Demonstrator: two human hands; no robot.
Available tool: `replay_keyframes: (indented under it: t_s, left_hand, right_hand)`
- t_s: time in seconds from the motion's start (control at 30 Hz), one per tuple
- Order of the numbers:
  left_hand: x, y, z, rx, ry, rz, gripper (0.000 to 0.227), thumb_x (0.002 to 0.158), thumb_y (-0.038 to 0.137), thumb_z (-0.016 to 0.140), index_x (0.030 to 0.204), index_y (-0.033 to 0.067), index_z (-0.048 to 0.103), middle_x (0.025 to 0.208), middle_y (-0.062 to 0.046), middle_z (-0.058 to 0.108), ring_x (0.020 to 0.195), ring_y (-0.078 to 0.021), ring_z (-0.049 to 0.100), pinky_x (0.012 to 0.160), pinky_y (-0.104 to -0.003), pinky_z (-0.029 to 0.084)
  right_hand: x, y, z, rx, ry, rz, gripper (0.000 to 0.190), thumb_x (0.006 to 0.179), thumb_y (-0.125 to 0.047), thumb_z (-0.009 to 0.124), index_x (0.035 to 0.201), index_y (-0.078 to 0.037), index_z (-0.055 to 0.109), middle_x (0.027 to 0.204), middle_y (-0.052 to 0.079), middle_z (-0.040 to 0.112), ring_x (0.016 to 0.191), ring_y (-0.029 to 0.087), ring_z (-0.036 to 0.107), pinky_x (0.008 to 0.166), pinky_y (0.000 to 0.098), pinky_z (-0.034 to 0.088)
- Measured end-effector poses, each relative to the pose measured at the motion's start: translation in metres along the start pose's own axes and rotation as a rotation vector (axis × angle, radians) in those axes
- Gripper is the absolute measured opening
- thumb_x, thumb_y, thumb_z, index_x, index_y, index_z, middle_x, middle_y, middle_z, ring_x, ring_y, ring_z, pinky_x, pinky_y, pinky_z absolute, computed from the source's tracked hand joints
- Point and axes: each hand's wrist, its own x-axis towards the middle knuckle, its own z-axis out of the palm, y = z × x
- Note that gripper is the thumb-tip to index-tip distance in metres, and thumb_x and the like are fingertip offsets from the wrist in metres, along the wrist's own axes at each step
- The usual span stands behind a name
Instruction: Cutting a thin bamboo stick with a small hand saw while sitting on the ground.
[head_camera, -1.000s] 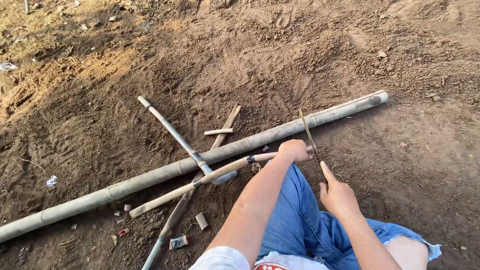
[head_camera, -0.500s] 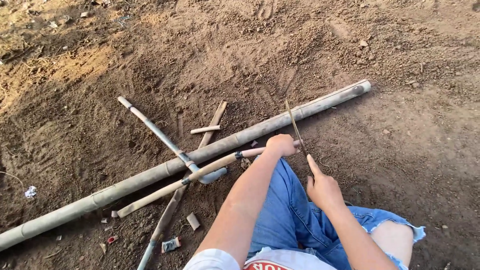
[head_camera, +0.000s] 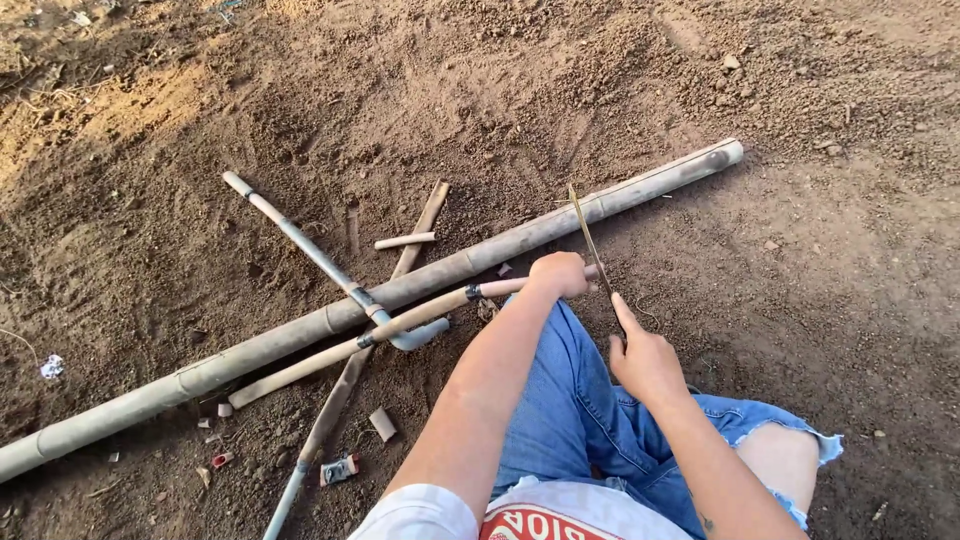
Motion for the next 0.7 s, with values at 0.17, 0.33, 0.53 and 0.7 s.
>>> replay_keyframes:
  t_s: [0.17,0.33,0.53,0.7]
  left_hand:
    - [0.015,-0.004,0.011,-0.033,-0.009,-0.015,0.053,0.09,0.048,0.071,0.123,0.0072,0.078,0.12,-0.018,0.08,0.122,-0.0354,0.075,0.102,-0.049,0.061]
    - [0.02,-0.004,0.015,-0.01,-0.018,-0.021,0.054,0.09,0.05,0.071,0.123,0.0087,0.078,0.121,-0.017,0.08,0.123,-0.0345,0.074,0.103,-0.049,0.061]
    - [0.012,-0.005,0.005,-0.023,-0.021,-0.016,0.053,0.09,0.047,0.07,0.125,0.0077,0.078,0.12,-0.018,0.08,0.122,-0.0365,0.074,0.102,-0.051,0.061]
    - [0.015,-0.004,0.01,-0.017,-0.026,-0.014,0.049,0.092,0.042,0.068,0.125,0.0069,0.078,0.12,-0.019,0.08,0.122,-0.0365,0.074,0.102,-0.051,0.06]
  right_hand:
    - [-0.036,0.01,0.006,0.051,0.002,0.009,0.071,0.106,-0.017,0.055,0.172,-0.022,0.031,0.072,0.017,0.076,0.056,0.026,0.069,0.052,0.04,0.049]
    - [-0.029,0.015,0.007,0.051,-0.004,0.035,0.072,0.105,-0.018,0.055,0.172,-0.025,0.03,0.074,0.016,0.078,0.058,0.026,0.071,0.052,0.0409,0.052]
    - [-0.006,-0.001,-0.004,0.017,0.012,0.005,0.075,0.104,-0.021,0.057,0.173,-0.027,0.03,0.09,0.019,0.081,0.077,0.033,0.079,0.067,0.0482,0.063]
    - [-0.048,0.005,-0.005,0.074,-0.028,0.046,0.069,0.107,-0.015,0.054,0.171,-0.022,0.032,0.081,0.02,0.079,0.064,0.029,0.074,0.057,0.0393,0.056]
